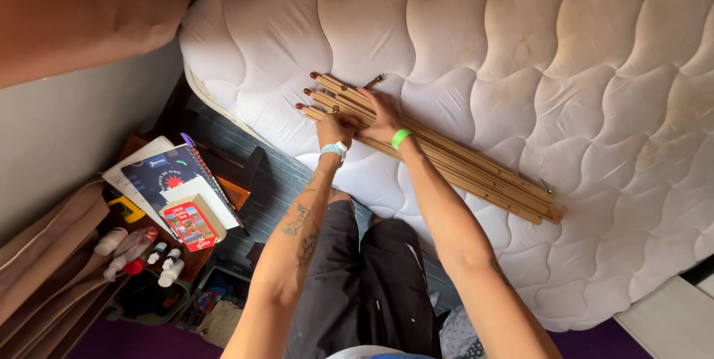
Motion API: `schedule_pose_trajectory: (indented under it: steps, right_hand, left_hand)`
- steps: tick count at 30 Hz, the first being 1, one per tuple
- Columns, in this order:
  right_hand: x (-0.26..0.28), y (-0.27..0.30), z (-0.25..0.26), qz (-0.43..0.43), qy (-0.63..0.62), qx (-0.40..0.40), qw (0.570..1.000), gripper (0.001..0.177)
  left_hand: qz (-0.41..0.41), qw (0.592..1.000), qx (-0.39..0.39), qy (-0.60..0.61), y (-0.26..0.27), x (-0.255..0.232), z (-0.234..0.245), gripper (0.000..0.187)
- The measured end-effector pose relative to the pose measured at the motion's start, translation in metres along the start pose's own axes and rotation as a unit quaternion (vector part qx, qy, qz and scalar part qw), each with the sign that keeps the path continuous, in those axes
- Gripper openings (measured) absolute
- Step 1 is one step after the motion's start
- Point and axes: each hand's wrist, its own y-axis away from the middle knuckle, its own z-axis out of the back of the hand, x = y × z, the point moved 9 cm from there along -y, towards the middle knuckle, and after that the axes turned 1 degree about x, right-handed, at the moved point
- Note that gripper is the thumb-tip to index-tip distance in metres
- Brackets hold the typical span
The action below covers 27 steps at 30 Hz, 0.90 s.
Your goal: The recorder is grouping and tying wooden rods or components, possibly part of a furniture or easel assembly.
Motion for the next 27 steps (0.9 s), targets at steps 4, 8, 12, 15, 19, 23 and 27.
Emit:
schedule_pose_trajectory:
  steps: [4, 8, 12, 15, 19, 23, 27]
  right_hand:
    - [-0.037, -0.037, -0.024, 0.08, -0.263, 0.031, 0.961, 0.11]
    - [-0.095, -0.069, -0.048, -0.131, -0.513, -0.022, 0.848, 0.074]
    - [-0.128, -0.083, -0.058, -0.106, -0.527, -0.166, 0.827, 0.037]
    - [-0.101, -0.064, -0.03, -0.011, -0.524, -0.23, 0.82, 0.019]
    - [-0.067, -0.04, -0.007, -0.014, -0.591, -0.188, 0.784, 0.026]
    - [-0.059, -0.024, 0.002, -0.039, -0.539, -0.125, 0.832, 0.042]
    - [-0.051, -0.016, 0.011, -0.008, -0.467, -0.097, 0.879, 0.031]
  left_hand:
    - [-0.099, 0.99, 0.063, -0.083, -0.021, -0.026, 0.002, 0.013]
    - [0.038, 0.979, 0.198, -0.031, -0.02, -0.015, -0.005, 0.023]
    - [-0.034, 0.969, 0.239, -0.058, -0.01, -0.016, -0.007, 0.031]
    - [-0.087, 0.973, 0.205, -0.056, -0.01, -0.005, -0.01, 0.027]
    - [-0.144, 0.971, 0.177, -0.077, 0.013, -0.03, 0.004, 0.031]
    - [-0.293, 0.941, 0.127, -0.114, 0.044, -0.059, 0.014, 0.047]
    - [-0.217, 0.951, 0.123, -0.18, 0.03, -0.019, -0.011, 0.016]
